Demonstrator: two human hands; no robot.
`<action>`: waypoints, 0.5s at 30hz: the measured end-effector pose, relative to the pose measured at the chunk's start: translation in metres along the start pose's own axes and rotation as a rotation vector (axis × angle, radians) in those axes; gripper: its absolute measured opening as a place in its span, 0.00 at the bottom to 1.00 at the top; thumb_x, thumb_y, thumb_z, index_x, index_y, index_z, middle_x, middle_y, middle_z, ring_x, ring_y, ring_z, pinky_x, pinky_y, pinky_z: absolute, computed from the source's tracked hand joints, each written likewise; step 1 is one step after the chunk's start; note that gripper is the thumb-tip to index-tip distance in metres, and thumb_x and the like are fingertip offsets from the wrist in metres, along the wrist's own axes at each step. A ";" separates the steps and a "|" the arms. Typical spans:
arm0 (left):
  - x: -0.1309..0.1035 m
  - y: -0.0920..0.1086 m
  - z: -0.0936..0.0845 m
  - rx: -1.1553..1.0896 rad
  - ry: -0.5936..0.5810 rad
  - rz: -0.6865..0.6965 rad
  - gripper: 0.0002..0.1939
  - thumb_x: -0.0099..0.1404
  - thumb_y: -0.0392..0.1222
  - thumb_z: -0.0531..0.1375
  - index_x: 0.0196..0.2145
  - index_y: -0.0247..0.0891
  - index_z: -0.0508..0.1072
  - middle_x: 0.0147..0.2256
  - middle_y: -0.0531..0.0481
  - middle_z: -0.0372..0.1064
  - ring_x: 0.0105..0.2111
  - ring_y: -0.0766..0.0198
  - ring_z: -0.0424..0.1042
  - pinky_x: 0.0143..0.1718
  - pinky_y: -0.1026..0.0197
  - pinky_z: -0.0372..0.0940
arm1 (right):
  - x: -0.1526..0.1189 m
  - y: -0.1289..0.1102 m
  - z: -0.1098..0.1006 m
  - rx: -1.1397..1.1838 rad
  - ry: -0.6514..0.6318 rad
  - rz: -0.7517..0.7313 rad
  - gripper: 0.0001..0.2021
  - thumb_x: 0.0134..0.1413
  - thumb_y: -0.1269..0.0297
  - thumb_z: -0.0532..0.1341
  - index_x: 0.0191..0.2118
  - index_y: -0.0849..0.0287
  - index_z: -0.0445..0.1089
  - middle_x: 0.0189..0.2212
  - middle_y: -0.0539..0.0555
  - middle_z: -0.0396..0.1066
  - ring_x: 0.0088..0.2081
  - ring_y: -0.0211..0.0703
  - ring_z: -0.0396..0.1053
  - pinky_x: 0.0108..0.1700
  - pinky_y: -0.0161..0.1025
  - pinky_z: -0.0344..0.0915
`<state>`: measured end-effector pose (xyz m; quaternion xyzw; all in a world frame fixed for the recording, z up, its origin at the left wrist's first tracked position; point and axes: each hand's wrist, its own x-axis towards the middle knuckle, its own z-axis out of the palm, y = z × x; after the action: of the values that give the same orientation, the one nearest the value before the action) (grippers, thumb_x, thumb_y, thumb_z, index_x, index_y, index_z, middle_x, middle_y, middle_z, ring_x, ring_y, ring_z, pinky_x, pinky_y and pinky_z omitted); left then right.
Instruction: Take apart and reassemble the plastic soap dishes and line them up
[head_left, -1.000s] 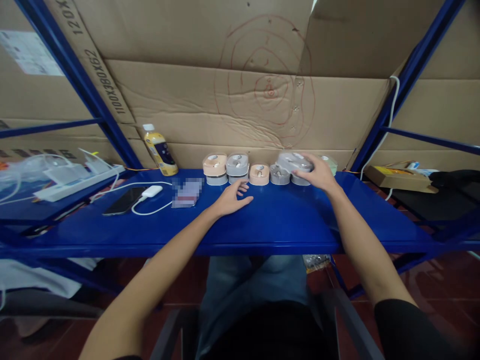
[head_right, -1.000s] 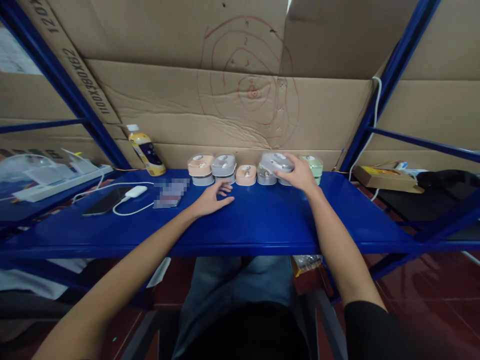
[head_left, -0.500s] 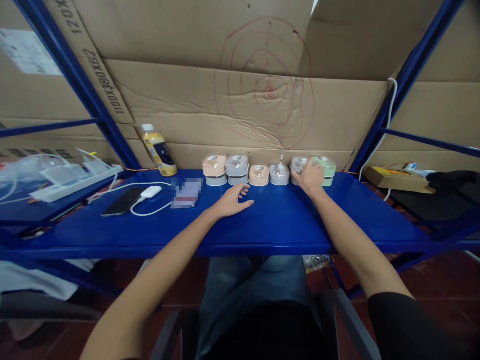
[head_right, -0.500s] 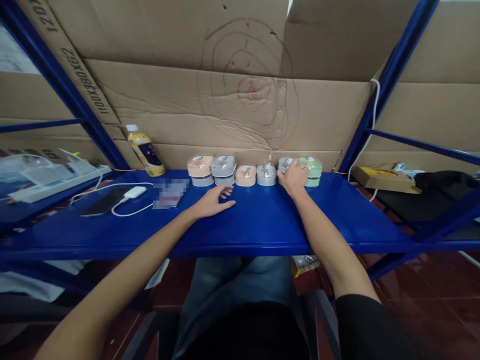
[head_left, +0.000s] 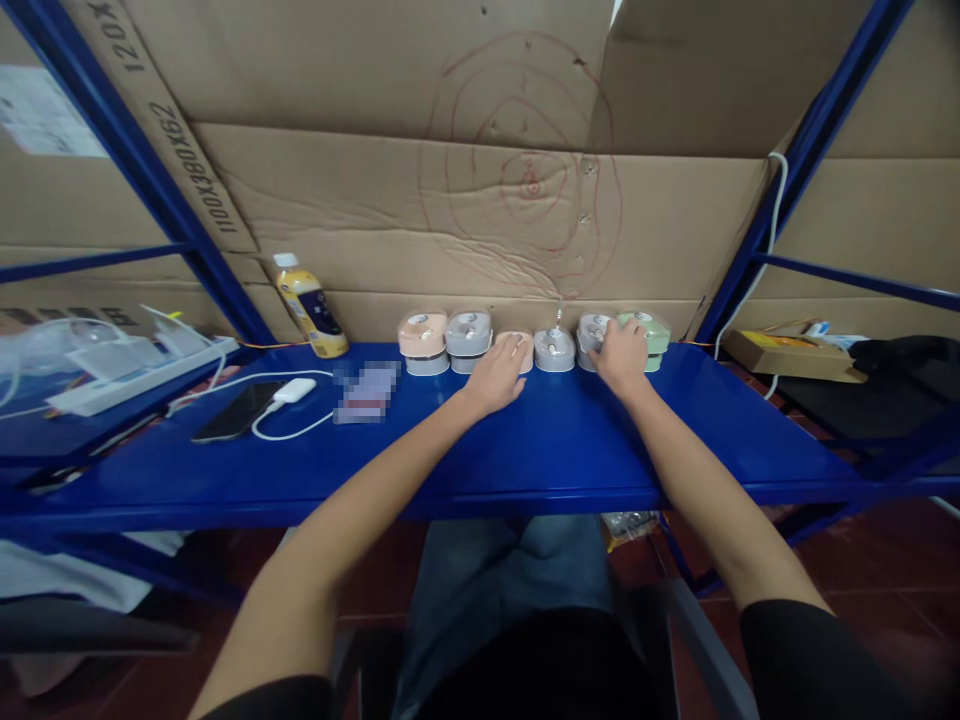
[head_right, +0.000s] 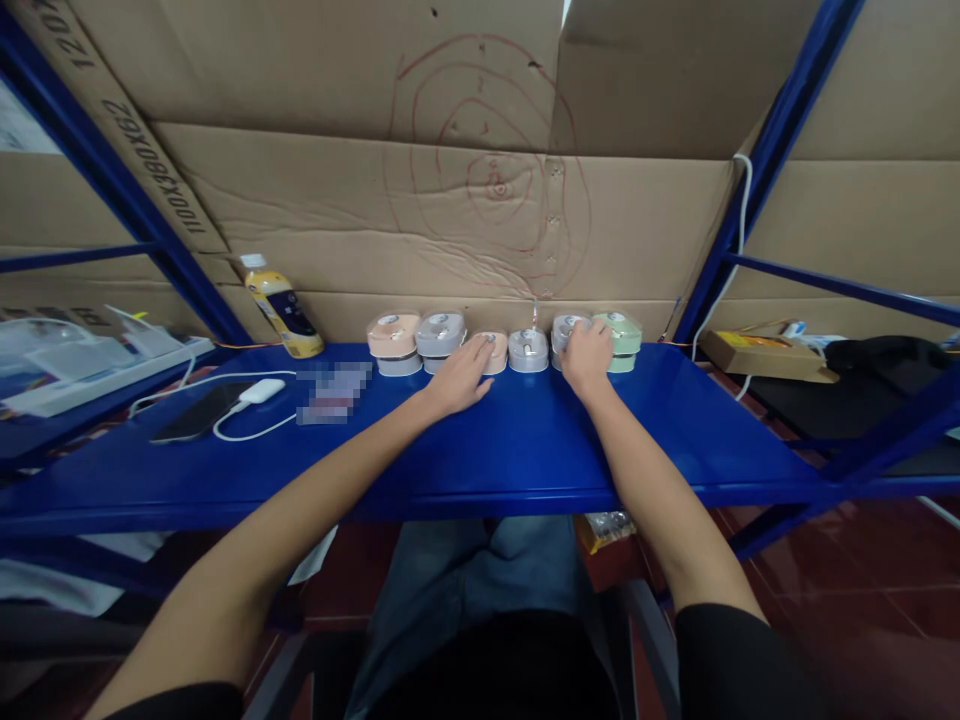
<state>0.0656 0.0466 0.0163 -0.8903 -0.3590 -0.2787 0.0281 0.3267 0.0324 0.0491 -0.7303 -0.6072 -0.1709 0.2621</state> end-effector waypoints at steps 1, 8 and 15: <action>0.009 0.003 0.006 0.019 -0.020 -0.034 0.39 0.62 0.35 0.63 0.69 0.25 0.60 0.71 0.23 0.55 0.73 0.32 0.52 0.74 0.36 0.47 | 0.001 0.002 0.002 -0.002 0.002 -0.013 0.24 0.59 0.60 0.67 0.56 0.70 0.68 0.56 0.78 0.65 0.57 0.72 0.64 0.57 0.61 0.65; 0.006 0.032 0.006 0.288 -0.105 -0.130 0.30 0.69 0.41 0.62 0.64 0.26 0.65 0.64 0.24 0.64 0.67 0.34 0.61 0.70 0.39 0.53 | 0.008 0.006 0.014 -0.016 0.063 -0.018 0.23 0.61 0.58 0.66 0.55 0.68 0.67 0.55 0.76 0.66 0.56 0.69 0.64 0.56 0.60 0.65; -0.023 0.064 -0.017 0.445 0.004 -0.440 0.36 0.70 0.63 0.63 0.61 0.29 0.69 0.57 0.24 0.67 0.57 0.29 0.69 0.53 0.39 0.67 | -0.012 -0.016 -0.006 0.154 0.195 -0.168 0.20 0.67 0.56 0.60 0.54 0.67 0.70 0.54 0.75 0.67 0.57 0.71 0.65 0.59 0.65 0.63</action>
<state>0.0860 -0.0194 0.0282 -0.7627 -0.5952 -0.1945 0.1620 0.3092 0.0216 0.0497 -0.6345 -0.6492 -0.2153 0.3600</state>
